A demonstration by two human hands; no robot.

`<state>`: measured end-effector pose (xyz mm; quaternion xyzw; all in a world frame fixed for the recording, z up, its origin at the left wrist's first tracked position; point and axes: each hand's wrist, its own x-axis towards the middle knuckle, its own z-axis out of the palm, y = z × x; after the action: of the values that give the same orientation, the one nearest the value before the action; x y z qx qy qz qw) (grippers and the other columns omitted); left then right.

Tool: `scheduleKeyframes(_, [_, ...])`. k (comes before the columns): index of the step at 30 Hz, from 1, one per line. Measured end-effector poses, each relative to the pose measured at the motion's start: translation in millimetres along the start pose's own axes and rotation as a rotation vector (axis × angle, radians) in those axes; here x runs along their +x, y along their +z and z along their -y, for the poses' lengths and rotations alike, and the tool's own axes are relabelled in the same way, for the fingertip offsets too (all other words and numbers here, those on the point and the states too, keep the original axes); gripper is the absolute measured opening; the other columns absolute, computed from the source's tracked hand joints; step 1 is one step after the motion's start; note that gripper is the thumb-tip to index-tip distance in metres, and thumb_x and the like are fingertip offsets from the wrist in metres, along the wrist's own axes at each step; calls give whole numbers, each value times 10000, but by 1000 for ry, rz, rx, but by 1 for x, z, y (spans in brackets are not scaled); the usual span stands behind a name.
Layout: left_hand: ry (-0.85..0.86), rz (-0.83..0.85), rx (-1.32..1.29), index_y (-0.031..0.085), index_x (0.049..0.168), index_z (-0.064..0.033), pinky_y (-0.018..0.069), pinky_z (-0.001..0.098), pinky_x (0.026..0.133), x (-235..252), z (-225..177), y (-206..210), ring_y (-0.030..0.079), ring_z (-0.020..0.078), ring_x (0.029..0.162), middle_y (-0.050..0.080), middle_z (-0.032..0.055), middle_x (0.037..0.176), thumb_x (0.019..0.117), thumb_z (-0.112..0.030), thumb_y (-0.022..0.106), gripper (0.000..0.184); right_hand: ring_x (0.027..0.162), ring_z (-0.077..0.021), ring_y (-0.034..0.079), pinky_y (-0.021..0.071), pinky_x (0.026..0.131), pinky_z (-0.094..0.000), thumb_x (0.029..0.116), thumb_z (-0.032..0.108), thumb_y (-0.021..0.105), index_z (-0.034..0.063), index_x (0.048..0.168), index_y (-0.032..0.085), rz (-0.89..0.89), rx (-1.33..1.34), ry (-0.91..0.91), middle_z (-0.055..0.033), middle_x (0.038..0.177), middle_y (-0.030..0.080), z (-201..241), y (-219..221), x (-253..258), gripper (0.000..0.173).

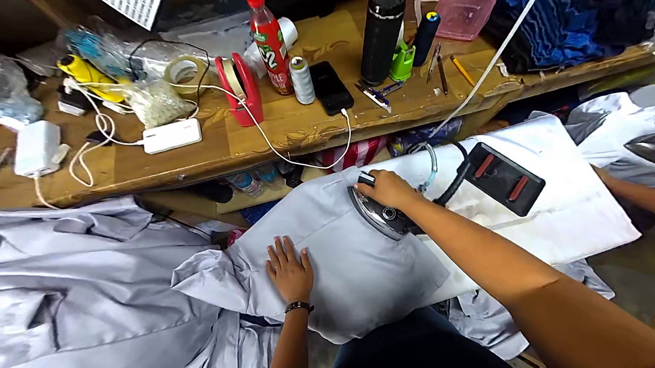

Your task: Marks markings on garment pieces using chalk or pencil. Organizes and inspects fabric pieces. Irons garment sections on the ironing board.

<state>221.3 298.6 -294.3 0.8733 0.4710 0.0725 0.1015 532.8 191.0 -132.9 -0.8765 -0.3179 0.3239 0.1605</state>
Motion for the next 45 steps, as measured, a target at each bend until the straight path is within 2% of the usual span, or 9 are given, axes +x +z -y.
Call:
scheduleKeyframes(7, [3, 11, 24, 341, 1612, -143, 127, 637, 1227, 1, 1, 2, 219, 369, 1565, 279, 115, 1686, 1049, -548, 247, 700, 1001, -413, 680, 526, 816, -615, 1025, 597, 509, 1, 1176, 637, -74, 41, 107, -254, 1079, 671, 16, -25, 44, 628])
scheduleKeyframes(14, [-2, -8, 30, 353, 1607, -148, 141, 639, 1222, 1, -1, 1, 238, 367, 1559, 289, 109, 1684, 1049, -545, 254, 692, 997, -416, 676, 515, 801, -641, 1007, 593, 543, 37, 1149, 657, 1, -24, -17, -222, 1021, 685, 4, 3, -1, 585])
scheduleKeyframes(22, [-3, -14, 52, 353, 1609, -159, 145, 627, 1228, -4, 1, 4, 236, 358, 1561, 292, 95, 1684, 1049, -548, 242, 690, 1096, -424, 662, 513, 875, -633, 1023, 607, 505, 8, 1212, 633, -51, 2, 78, -255, 1140, 672, 12, -22, 36, 641])
scheduleKeyframes(27, [-4, 40, 13, 328, 1617, -144, 127, 621, 1234, -3, 1, -1, 199, 362, 1571, 259, 107, 1694, 1042, -566, 224, 720, 937, -409, 689, 540, 776, -597, 1032, 582, 511, -16, 1182, 624, -44, 33, 93, -258, 1066, 666, -16, -29, 23, 627])
scheduleKeyframes(31, [-3, -45, -150, 337, 1590, -23, 79, 722, 1196, -20, -8, -19, 163, 466, 1555, 247, 226, 1672, 1046, -500, 293, 725, 859, -387, 684, 542, 745, -570, 1032, 584, 512, -19, 1212, 615, -24, -36, 102, -251, 1031, 659, -29, -49, 18, 637])
scheduleKeyframes(34, [-29, -87, -267, 345, 1578, 7, 97, 717, 1197, -58, -33, -37, 163, 483, 1550, 253, 247, 1664, 1049, -493, 308, 729, 872, -397, 672, 520, 750, -597, 1019, 570, 549, -1, 1183, 629, 10, -74, 16, -246, 1007, 659, -35, -54, 10, 599])
scheduleKeyframes(37, [52, -28, -395, 402, 1540, 40, 173, 685, 1208, -107, -71, -30, 214, 485, 1535, 311, 262, 1635, 1045, -486, 350, 724, 1040, -447, 657, 495, 860, -666, 1001, 557, 594, 4, 1215, 650, 93, -128, -187, -264, 1087, 674, -31, -51, 1, 595])
scheduleKeyframes(41, [157, 148, -481, 468, 1526, -28, 196, 684, 1205, -152, -124, -2, 257, 447, 1534, 347, 229, 1629, 1048, -490, 345, 676, 1050, -425, 658, 499, 857, -655, 1008, 550, 575, 19, 1192, 657, 203, -180, -366, -243, 1090, 676, -11, -19, 11, 569])
scheduleKeyframes(45, [117, 100, -475, 543, 1474, -46, 206, 679, 1199, -172, -141, 15, 315, 442, 1511, 419, 206, 1595, 1051, -420, 371, 590, 1019, -418, 650, 488, 874, -635, 1017, 493, 605, -19, 1159, 656, 402, -238, -539, -250, 1052, 668, -4, -12, 3, 535])
